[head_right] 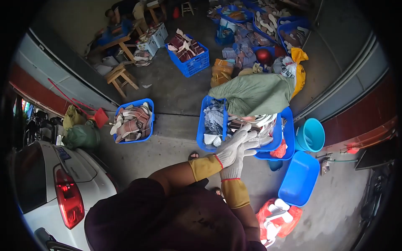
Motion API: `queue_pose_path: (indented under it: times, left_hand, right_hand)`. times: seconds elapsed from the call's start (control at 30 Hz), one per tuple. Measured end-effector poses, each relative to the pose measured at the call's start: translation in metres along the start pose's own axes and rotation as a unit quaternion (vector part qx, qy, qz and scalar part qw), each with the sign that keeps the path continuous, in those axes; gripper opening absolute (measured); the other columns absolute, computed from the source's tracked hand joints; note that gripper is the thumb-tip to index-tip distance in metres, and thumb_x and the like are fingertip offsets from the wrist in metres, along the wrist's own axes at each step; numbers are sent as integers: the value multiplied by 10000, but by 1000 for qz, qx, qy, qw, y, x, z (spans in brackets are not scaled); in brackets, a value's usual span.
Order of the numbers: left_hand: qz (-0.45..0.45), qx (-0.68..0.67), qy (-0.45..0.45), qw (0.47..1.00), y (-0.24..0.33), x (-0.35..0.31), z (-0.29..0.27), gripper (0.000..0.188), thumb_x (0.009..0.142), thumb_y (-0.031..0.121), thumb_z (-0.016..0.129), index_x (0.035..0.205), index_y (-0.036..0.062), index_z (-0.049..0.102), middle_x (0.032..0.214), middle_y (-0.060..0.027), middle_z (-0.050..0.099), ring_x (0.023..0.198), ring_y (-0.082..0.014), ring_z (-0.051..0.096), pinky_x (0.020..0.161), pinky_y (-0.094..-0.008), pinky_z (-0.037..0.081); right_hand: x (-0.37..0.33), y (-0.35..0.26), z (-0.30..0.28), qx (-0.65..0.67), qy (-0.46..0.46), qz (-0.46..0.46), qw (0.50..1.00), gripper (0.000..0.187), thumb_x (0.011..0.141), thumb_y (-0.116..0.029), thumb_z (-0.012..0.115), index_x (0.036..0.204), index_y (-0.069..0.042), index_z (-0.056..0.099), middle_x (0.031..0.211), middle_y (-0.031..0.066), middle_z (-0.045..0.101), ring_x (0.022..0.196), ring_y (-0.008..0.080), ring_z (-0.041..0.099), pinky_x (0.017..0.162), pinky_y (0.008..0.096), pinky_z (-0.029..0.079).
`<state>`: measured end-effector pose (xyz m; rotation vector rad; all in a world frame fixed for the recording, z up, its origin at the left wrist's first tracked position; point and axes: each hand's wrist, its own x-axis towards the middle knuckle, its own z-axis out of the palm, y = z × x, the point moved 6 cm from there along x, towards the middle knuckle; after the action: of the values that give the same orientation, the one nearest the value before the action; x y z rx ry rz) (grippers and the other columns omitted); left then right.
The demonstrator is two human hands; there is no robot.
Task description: The recorder pours liquid from a large container into a smaller basin at a workstation.
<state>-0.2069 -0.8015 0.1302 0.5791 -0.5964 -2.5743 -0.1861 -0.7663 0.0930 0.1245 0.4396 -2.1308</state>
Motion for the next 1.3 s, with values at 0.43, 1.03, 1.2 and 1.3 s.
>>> queue_pose_path:
  times: [0.43,1.03,1.2,1.3]
  left_hand:
    - [92,362,128,919,427,-74,-232,654,1010,238,608,1576,64,330,1539,-140,435,1409,-218,432,1153,-378,379]
    - [215,3,187,959,613,43,-328,623,977,219,657,1518,55,394,1425,-104,515,1307,-243,514,1112,-406,412]
    - [59,83,228,968,694,142,-371,695,1003,403,624,1532,32,369,1456,-125,497,1328,-254,514,1099,-409,427]
    - [44,94,164,981,731,214,-390,789,1003,534,576,1555,29,324,1500,-157,468,1339,-274,512,1103,-426,431]
  right_hand:
    - [188,272,164,-97,-161,263,946,399,1058,-393,460,1352,-124,458,1237,84,542,1044,218,537,902,361,462]
    - [375,511,369,-72,-192,431,879,609,1077,-496,367,1584,-162,314,1605,174,353,1379,408,456,1094,601,423]
    - [527,558,346,-131,-152,439,876,512,1061,-370,504,1470,-66,467,1444,197,538,1191,343,612,984,499,525]
    - [622,556,374,-284,-114,422,853,484,1034,-351,581,1405,-41,556,1329,181,638,1133,301,657,985,430,534]
